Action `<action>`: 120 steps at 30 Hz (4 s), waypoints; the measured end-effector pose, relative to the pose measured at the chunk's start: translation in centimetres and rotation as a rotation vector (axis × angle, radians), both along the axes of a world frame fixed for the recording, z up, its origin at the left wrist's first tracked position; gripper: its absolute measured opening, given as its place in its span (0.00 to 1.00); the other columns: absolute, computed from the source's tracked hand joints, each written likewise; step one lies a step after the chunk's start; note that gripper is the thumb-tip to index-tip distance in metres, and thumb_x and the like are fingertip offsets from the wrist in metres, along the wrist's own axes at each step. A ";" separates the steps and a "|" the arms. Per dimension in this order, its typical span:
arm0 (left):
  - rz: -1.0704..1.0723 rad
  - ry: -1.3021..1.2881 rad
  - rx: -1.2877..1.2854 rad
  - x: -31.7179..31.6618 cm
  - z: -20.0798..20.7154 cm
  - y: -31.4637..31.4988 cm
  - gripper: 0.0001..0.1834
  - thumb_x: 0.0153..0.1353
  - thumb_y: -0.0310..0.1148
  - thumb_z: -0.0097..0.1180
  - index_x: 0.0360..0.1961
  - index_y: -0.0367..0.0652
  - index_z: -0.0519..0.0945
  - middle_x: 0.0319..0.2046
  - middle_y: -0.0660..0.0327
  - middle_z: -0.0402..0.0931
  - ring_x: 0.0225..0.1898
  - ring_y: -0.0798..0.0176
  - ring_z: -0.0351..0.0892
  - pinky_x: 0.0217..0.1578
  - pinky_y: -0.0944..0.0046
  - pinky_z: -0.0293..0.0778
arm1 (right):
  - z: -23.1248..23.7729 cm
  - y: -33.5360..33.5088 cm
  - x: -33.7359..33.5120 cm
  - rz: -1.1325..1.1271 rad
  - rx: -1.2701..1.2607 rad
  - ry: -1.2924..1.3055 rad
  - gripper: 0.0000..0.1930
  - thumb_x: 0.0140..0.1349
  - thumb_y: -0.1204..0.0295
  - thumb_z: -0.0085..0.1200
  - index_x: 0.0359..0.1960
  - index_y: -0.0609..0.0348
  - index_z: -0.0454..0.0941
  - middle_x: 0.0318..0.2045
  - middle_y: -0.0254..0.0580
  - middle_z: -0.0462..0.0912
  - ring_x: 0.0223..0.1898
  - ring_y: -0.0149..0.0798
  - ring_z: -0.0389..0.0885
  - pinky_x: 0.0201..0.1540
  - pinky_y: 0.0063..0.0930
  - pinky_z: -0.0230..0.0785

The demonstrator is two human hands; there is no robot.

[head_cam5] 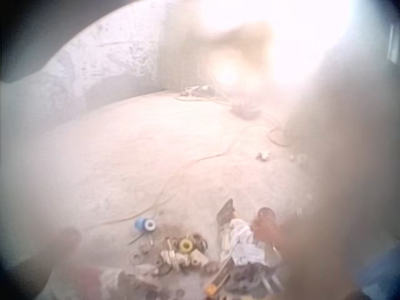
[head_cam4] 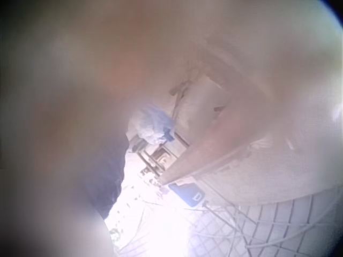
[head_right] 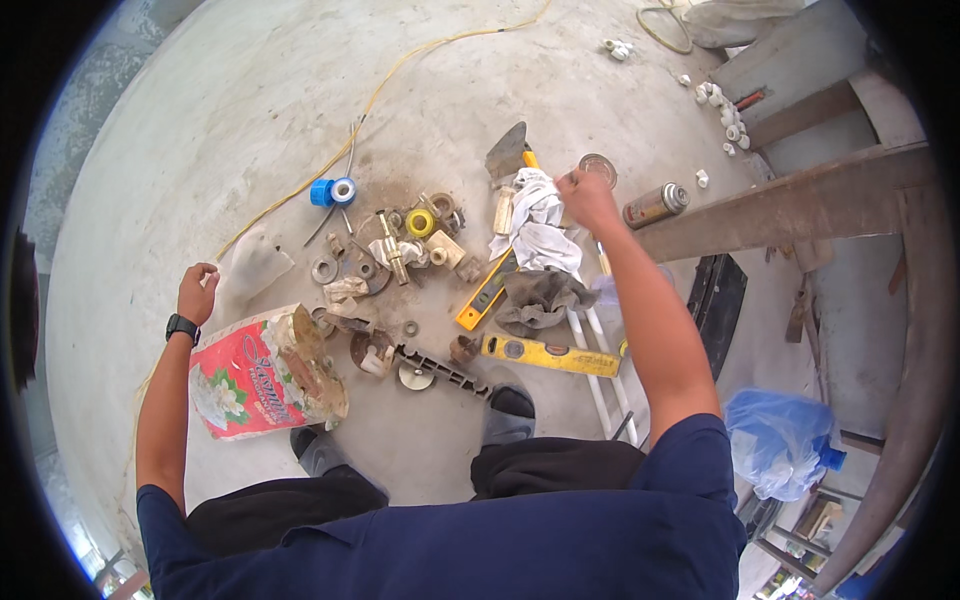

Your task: The person kneels on a concrete floor and sorts through a pile of tools and hardware parts. They pick up and set down items such as a level, tape measure, and metal discs, then move to a nearby table to place some items and continue handling parts.

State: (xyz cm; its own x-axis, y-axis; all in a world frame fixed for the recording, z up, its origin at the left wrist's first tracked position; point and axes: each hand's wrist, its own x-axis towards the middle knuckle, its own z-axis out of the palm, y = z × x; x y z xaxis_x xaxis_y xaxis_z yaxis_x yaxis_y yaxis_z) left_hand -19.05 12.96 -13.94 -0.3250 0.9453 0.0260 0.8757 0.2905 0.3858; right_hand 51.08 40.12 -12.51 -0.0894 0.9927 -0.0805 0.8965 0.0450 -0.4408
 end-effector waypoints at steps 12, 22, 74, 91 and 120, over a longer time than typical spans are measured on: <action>-0.144 -0.126 0.149 8.4 3.3 -1.5 0.14 0.62 0.30 0.66 0.48 0.40 0.81 0.54 0.50 0.79 0.58 0.47 0.78 0.60 0.54 0.72 | 6.7 1.6 -1.9 0.091 -0.190 0.098 0.18 0.56 0.60 0.65 0.38 0.64 0.88 0.28 0.49 0.87 0.33 0.43 0.86 0.42 0.38 0.77; -0.268 -0.255 0.129 13.5 5.2 1.5 0.13 0.62 0.30 0.67 0.47 0.41 0.81 0.55 0.50 0.79 0.57 0.47 0.79 0.59 0.55 0.72 | 18.5 4.7 1.8 -0.041 0.246 -0.470 0.20 0.59 0.60 0.68 0.36 0.70 0.85 0.23 0.43 0.81 0.24 0.35 0.78 0.34 0.32 0.71; -0.126 -0.397 -0.073 16.3 9.8 -12.0 0.09 0.61 0.28 0.67 0.43 0.40 0.84 0.46 0.53 0.83 0.48 0.48 0.83 0.51 0.55 0.77 | -10.0 11.0 -5.8 -0.099 -0.135 -0.348 0.16 0.62 0.68 0.58 0.43 0.69 0.86 0.47 0.67 0.86 0.53 0.62 0.84 0.56 0.50 0.78; -0.157 -0.350 -0.368 15.8 9.9 -13.6 0.14 0.61 0.34 0.69 0.46 0.41 0.84 0.36 0.58 0.81 0.32 0.60 0.81 0.34 0.62 0.76 | -3.4 4.6 -25.5 0.942 0.290 -0.082 0.16 0.68 0.74 0.54 0.57 0.55 0.77 0.45 0.49 0.80 0.53 0.54 0.78 0.57 0.46 0.71; -0.344 -0.443 -0.529 25.4 7.1 -19.2 0.16 0.64 0.46 0.66 0.41 0.43 0.85 0.34 0.55 0.81 0.33 0.53 0.84 0.36 0.54 0.80 | -3.9 -5.3 -26.1 0.506 -0.297 -0.148 0.23 0.61 0.54 0.56 0.38 0.66 0.86 0.42 0.62 0.87 0.46 0.62 0.86 0.50 0.51 0.78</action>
State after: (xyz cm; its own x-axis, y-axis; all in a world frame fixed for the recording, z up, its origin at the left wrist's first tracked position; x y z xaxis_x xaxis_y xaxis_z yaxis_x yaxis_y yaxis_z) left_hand 6.36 -6.25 -6.84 0.1144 0.8455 -0.5216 0.7462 0.2735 0.6070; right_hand 24.98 34.83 -16.43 -0.5115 0.7629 -0.3954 0.8485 0.3758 -0.3725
